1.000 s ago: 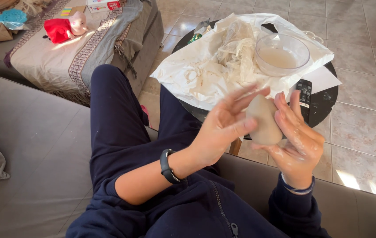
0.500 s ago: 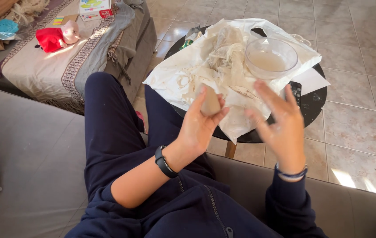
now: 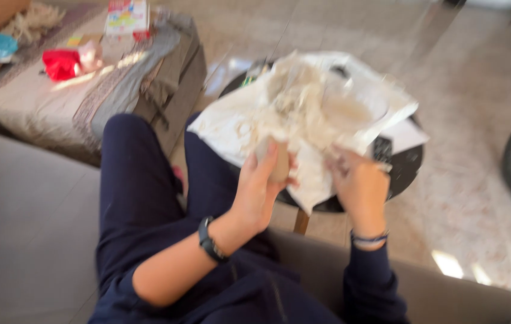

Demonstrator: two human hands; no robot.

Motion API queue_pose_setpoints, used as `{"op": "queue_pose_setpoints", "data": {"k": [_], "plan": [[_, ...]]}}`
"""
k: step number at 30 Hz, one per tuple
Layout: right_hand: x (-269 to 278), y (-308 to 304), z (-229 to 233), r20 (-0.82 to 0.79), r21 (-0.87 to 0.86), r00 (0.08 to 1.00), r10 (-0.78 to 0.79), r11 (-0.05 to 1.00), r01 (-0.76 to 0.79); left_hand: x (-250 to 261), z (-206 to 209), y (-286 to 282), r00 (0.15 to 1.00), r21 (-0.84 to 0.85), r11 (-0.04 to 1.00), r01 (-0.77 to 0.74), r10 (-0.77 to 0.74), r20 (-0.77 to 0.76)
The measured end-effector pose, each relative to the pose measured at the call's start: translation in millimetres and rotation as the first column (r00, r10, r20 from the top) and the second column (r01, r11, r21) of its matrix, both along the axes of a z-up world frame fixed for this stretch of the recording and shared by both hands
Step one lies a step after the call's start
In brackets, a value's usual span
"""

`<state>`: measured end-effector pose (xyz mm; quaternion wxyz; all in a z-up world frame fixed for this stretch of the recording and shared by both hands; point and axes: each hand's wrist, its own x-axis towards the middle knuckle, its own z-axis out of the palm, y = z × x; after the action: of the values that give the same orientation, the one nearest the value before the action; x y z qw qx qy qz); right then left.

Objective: The person sits on a sofa and shapes a piece of clay into a smooth ball using both hands. They then use a small white tool to carve lines and texture into the surface of the clay ball.

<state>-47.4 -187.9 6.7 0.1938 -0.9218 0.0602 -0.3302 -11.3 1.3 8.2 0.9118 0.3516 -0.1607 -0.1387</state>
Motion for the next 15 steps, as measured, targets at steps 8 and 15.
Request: {"op": "queue_pose_setpoints", "data": {"k": [8,15], "plan": [[6.6,-2.0,-14.0,0.003,-0.037,1.000,0.012,0.999,-0.012,-12.7,13.7,2.7,0.991,-0.022,0.991,0.132,-0.131,0.026],[2.3,-5.5,-16.0,0.004,-0.053,1.000,-0.018,0.998,0.018,-14.8,39.4,10.0,0.943,0.000,0.946,0.324,-0.322,0.086]]}}
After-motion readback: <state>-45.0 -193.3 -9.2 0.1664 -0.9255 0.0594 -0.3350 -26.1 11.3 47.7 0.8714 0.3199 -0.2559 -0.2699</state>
